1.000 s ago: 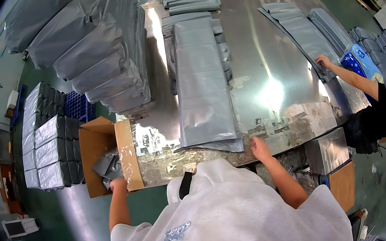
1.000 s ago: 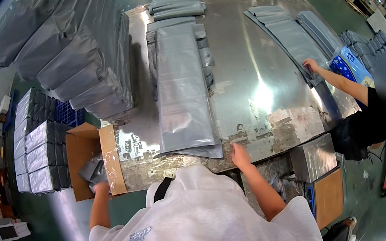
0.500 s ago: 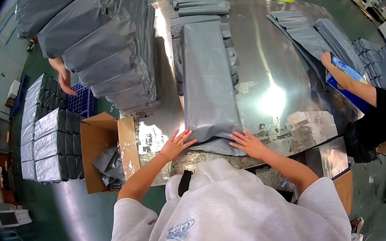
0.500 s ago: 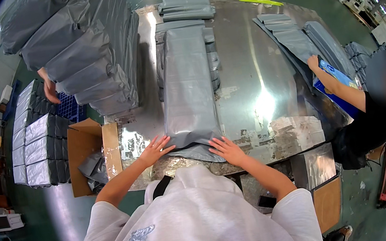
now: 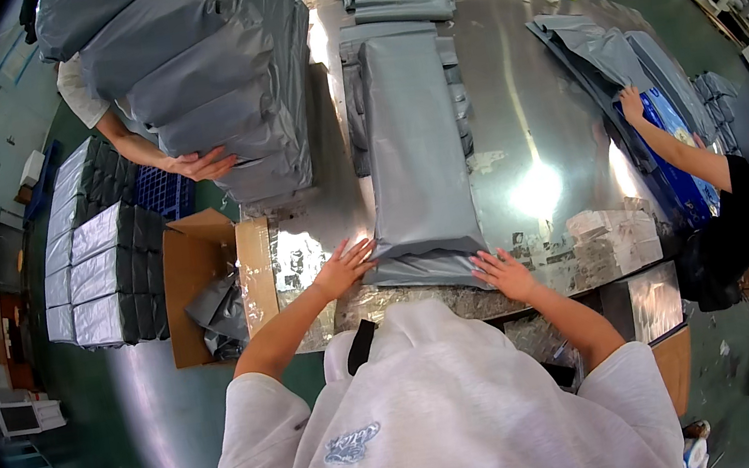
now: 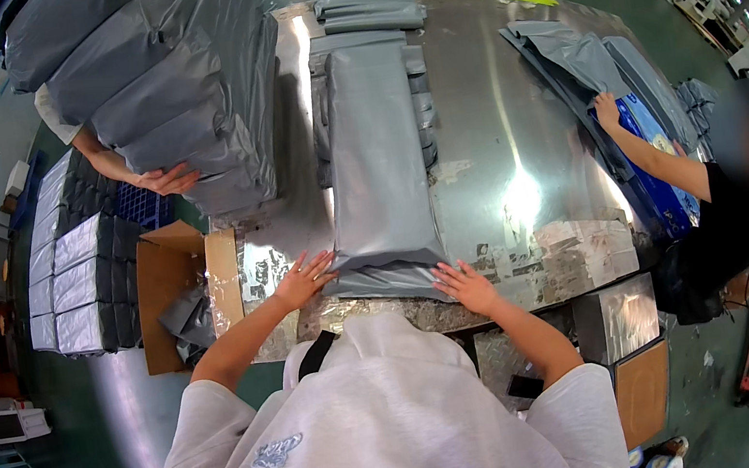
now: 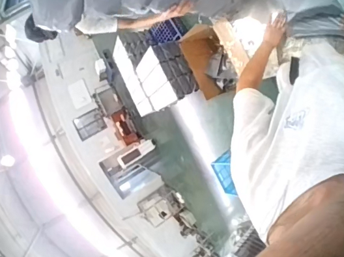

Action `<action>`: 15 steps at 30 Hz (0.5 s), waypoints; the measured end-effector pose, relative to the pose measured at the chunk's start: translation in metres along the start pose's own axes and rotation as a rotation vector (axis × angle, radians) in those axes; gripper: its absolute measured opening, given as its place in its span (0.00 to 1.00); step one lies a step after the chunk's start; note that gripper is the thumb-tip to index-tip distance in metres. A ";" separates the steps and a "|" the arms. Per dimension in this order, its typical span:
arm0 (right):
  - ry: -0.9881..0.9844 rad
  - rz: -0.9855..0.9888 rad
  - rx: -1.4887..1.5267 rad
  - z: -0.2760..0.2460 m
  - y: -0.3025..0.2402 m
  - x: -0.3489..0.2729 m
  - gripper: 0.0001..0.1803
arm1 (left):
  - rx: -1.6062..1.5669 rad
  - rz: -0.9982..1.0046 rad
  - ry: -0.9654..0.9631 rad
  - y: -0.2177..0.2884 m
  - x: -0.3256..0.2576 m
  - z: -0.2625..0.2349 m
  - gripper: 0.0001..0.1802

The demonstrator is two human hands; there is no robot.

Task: The person repeatedly places gray padded envelopes into blue product packaging on a metal table, folds the packaging, and stacks the sealed packages. Later, the person picks up several rolls of tape and carries them across the factory floor.

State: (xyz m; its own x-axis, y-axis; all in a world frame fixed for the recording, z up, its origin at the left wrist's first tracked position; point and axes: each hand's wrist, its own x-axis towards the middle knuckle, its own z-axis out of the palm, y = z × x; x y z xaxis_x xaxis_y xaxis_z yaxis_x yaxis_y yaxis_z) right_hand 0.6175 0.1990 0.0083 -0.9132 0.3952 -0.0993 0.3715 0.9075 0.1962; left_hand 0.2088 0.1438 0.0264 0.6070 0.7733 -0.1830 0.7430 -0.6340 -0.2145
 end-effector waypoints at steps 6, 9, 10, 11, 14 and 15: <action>-0.026 0.016 -0.018 -0.003 -0.001 -0.003 0.28 | -0.243 -0.026 -0.001 0.015 -0.004 -0.023 0.26; -0.028 0.032 -0.021 -0.011 -0.002 -0.004 0.28 | -0.037 0.001 0.034 0.027 -0.008 -0.011 0.31; -0.018 0.030 -0.013 -0.014 -0.002 -0.003 0.29 | 0.031 0.027 0.053 0.030 -0.008 -0.008 0.33; -0.010 0.029 -0.006 -0.020 -0.001 -0.004 0.29 | 0.115 0.055 0.088 0.033 -0.006 -0.011 0.38; -0.022 -0.017 -0.010 -0.039 0.003 0.001 0.28 | 0.098 0.151 0.011 0.033 0.002 -0.021 0.40; -0.002 -0.042 -0.002 -0.038 0.006 0.002 0.27 | 0.109 0.173 0.104 0.031 0.005 -0.010 0.39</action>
State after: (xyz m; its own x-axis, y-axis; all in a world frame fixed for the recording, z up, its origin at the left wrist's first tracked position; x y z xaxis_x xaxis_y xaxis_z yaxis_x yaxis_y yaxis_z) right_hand 0.6113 0.1998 0.0468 -0.9276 0.3574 -0.1090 0.3328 0.9228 0.1939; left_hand 0.2379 0.1279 0.0286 0.7526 0.6460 -0.1279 0.5938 -0.7496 -0.2924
